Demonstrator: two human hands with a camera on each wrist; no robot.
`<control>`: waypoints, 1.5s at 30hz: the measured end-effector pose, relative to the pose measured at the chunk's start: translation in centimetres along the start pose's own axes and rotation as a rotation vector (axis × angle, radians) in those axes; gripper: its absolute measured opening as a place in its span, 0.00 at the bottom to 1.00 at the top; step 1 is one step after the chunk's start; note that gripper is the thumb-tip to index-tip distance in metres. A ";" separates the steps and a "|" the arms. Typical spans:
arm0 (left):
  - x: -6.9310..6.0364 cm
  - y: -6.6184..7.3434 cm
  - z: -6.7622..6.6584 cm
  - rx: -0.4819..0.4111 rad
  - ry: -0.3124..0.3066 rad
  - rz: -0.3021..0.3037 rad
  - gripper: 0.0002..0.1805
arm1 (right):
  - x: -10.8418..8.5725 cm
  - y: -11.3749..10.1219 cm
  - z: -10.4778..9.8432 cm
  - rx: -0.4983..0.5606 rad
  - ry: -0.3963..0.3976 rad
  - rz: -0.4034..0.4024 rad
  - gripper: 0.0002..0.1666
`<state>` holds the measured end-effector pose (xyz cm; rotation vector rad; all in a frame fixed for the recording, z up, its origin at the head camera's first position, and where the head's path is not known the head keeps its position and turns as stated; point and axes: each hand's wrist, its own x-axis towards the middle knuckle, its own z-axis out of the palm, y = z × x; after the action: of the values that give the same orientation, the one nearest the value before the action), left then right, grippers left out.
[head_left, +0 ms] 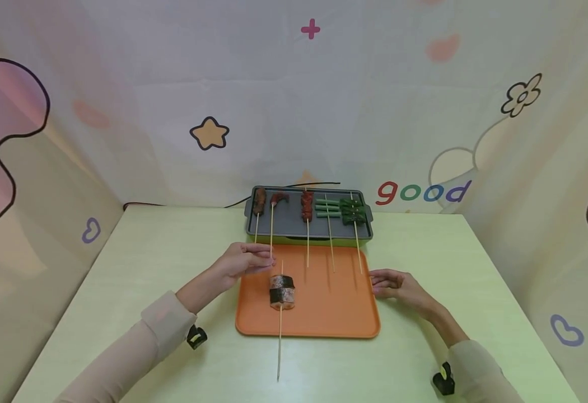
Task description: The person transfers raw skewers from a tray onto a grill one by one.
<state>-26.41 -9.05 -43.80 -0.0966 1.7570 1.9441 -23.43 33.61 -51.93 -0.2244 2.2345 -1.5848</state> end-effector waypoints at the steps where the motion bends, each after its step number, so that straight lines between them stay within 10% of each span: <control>1: 0.0 0.0 0.0 0.005 0.007 0.007 0.27 | 0.0 0.0 0.0 0.002 0.000 0.001 0.34; 10: -0.1 0.1 -0.2 0.099 0.053 0.119 0.30 | -0.1 0.0 -0.1 0.000 0.003 -0.007 0.33; 26: 0.6 0.3 0.0 0.117 0.141 0.132 0.26 | 0.0 -0.2 0.2 0.012 0.007 0.002 0.33; 40: -0.7 -0.6 -0.4 0.435 0.187 0.338 0.16 | -0.1 -0.5 0.1 0.013 0.015 0.017 0.32; 45: -2.2 -1.1 -0.8 0.466 0.174 0.317 0.15 | -0.2 -0.5 0.3 0.008 0.014 0.001 0.30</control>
<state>-24.34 -10.51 -44.07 0.1924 2.4180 1.7103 -23.17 33.28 -51.52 -0.2110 2.2375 -1.5994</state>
